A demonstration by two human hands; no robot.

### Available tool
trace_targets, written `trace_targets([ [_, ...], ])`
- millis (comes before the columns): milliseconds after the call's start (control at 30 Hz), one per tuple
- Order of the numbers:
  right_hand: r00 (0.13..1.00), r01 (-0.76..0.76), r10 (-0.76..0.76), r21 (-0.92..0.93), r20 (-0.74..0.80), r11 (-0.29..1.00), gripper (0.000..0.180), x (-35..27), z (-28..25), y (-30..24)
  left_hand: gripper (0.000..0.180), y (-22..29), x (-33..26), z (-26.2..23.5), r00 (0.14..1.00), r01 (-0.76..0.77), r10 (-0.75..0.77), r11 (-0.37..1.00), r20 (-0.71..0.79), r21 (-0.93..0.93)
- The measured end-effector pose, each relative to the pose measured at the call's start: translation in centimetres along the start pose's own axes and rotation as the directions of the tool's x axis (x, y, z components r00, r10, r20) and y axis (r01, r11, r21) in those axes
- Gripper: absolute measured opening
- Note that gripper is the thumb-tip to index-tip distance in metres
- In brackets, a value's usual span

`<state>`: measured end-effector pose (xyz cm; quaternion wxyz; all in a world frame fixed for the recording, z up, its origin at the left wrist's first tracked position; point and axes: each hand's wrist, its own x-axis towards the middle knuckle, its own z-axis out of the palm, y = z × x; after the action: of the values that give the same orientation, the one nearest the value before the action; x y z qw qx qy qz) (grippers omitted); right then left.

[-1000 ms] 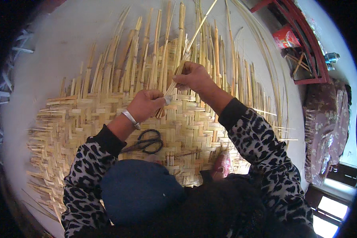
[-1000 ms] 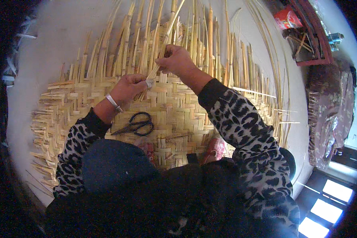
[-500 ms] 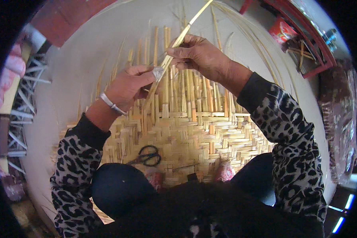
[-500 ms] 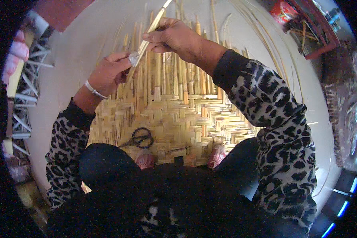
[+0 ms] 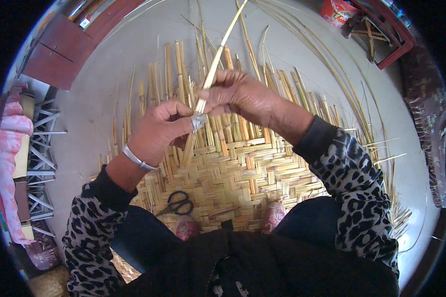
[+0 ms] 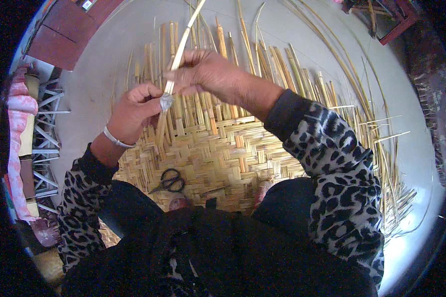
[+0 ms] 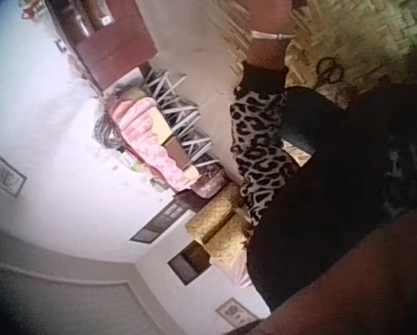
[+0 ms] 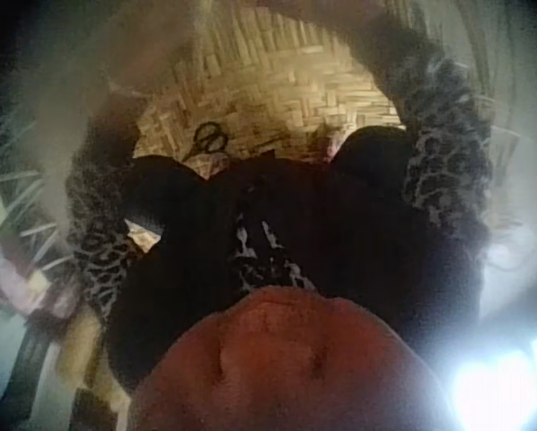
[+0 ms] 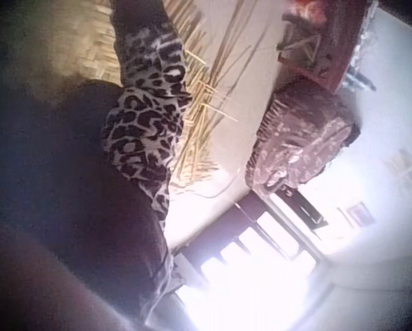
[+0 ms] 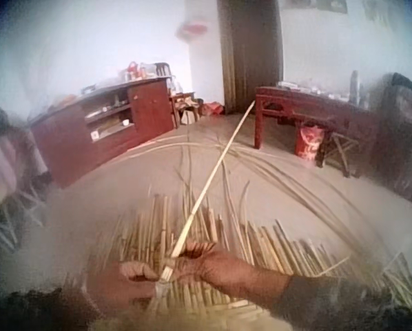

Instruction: The person weaves a large circular mat or basket base using dried palm leaves. They interlace the leaves by hand, occasionally using scissors to trim excess material, and continue expanding the woven pattern outward.

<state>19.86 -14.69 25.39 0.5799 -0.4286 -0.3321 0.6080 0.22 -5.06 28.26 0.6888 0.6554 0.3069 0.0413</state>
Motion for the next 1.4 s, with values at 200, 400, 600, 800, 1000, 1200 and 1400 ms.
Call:
trace_targets([
  [200, 0.990, -0.141, 0.138, -0.081, -0.044, 0.987, 0.029, -0.7, -0.9, 3.5, 0.011, -2.7, 0.9, 3.4, 0.975, -0.004, 0.030, 0.993, -0.218, 0.120],
  [400, 0.989, -0.091, 0.069, -0.168, -0.129, 0.982, 0.016, -1.2, -1.6, 5.9, 0.017, -4.9, 1.5, 4.6, 0.965, 0.159, -0.141, 0.985, -0.219, 0.063],
  [600, 0.983, -0.139, 0.108, -0.213, -0.151, 0.967, 0.019, -1.9, -2.6, 6.0, 0.022, -5.4, 2.1, 4.6, 0.974, 0.209, -0.198, 0.974, -0.115, 0.093],
  [800, 0.971, -0.134, 0.087, -0.204, -0.223, 0.970, 0.020, -1.3, -3.9, 5.5, 0.018, -4.8, 0.9, 4.8, 0.972, 0.218, -0.216, 0.976, -0.098, 0.012],
  [1000, 0.960, -0.122, 0.074, -0.165, -0.270, 0.979, 0.019, -0.5, -5.8, 4.8, 0.019, -4.1, 0.0, 4.7, 0.971, 0.232, -0.227, 0.970, -0.071, 0.077],
  [1200, 0.945, -0.139, 0.091, -0.135, -0.313, 0.981, 0.021, -0.3, -7.5, 5.1, 0.021, -3.9, 0.0, 5.0, 0.973, 0.231, -0.225, 0.966, -0.058, 0.119],
  [1400, 0.940, -0.120, 0.062, -0.156, -0.335, 0.980, 0.021, -0.4, -9.3, 5.1, 0.021, -3.6, 0.0, 5.2, 0.970, 0.241, -0.234, 0.951, -0.058, 0.192],
])
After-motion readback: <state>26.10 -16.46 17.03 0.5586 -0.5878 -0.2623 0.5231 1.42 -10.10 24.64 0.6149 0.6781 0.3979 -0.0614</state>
